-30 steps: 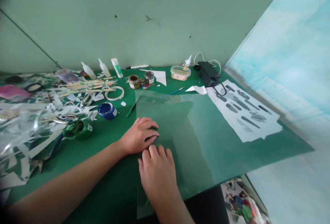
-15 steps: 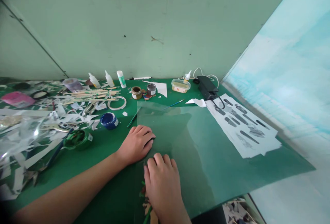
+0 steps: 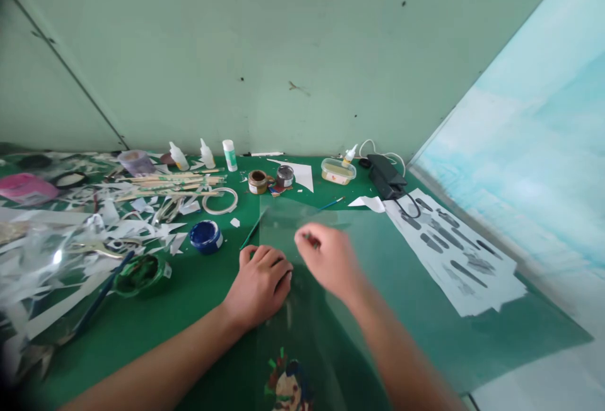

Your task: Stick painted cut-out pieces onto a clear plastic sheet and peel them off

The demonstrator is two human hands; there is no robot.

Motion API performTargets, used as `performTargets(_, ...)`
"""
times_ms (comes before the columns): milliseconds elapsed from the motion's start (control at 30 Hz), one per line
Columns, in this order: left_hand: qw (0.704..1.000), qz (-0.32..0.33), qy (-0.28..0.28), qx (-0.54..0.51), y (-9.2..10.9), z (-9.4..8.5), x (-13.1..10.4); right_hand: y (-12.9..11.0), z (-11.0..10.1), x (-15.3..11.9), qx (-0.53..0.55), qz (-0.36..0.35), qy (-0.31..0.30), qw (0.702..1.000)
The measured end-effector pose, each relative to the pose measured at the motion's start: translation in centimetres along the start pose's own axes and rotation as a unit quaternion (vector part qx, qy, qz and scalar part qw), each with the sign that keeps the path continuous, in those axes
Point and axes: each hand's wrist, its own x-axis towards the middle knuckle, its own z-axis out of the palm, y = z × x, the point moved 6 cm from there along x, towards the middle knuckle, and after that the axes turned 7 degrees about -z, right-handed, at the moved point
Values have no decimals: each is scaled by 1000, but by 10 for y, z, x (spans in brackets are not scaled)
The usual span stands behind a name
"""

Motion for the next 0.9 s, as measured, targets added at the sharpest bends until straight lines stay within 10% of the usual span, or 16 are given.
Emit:
performTargets(300, 997, -47, 23, -47, -9, 0, 2, 66, 45, 192, -34, 75, 134, 987)
performTargets(667, 994, -81, -3, -78, -10, 5, 0, 58, 38, 230, -33, 63, 178, 981)
performTargets(900, 997, -55, 0, -53, -8, 4, 0, 48, 72, 268, -75, 64, 129, 987)
